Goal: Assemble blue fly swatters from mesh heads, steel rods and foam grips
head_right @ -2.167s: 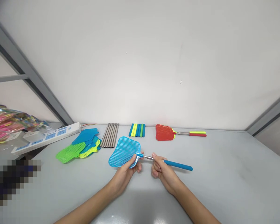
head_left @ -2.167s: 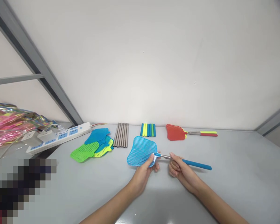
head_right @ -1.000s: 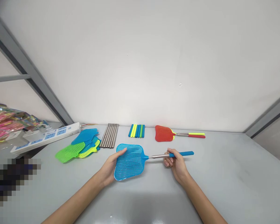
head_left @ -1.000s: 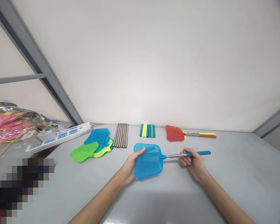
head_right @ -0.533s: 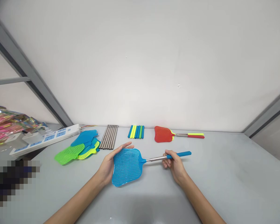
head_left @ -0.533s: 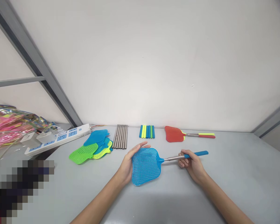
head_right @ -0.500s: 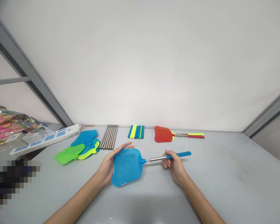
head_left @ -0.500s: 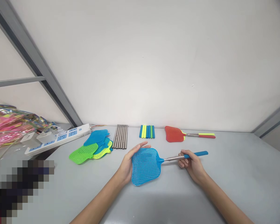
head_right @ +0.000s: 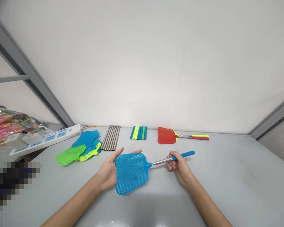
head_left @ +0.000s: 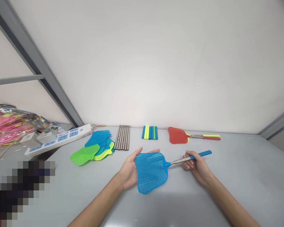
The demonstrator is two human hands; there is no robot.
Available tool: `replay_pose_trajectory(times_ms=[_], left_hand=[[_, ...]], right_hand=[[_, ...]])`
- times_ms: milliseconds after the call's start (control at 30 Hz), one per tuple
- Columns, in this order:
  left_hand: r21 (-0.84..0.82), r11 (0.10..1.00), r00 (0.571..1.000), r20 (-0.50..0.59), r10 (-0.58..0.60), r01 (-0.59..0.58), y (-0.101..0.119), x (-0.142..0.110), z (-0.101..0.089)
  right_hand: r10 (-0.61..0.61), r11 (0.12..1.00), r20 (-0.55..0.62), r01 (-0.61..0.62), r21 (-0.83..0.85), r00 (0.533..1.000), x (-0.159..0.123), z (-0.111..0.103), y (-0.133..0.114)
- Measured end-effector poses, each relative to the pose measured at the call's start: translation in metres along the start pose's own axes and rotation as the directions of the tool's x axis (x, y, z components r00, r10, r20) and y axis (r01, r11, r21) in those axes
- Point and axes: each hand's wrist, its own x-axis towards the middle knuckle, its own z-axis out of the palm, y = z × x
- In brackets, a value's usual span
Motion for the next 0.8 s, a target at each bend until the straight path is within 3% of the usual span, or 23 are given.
replay_pose_trajectory(times_ms=[200, 400, 633, 800], left_hand=[[-0.069, 0.996, 0.996, 0.081, -0.043, 0.049, -0.008, -0.001, 0.009], [-0.095, 0.995, 0.999, 0.047, -0.016, 0.021, -0.010, 0.001, 0.006], [-0.085, 0.993, 0.991, -0.107, 0.075, -0.085, -0.009, 0.008, -0.009], [0.068, 0.993, 0.963, -0.247, 0.108, -0.094, -0.015, 0.008, -0.009]], right_hand=[[-0.027, 1.000, 0.018, 0.027, 0.000, 0.999, 0.000, 0.002, 0.000], [-0.067, 0.998, -0.037, 0.067, -0.009, 0.997, 0.000, 0.003, 0.000], [-0.072, 0.997, -0.063, 0.069, -0.044, 0.995, 0.000, -0.001, 0.000], [-0.076, 0.982, 0.010, 0.077, -0.170, 0.997, 0.000, 0.000, 0.002]])
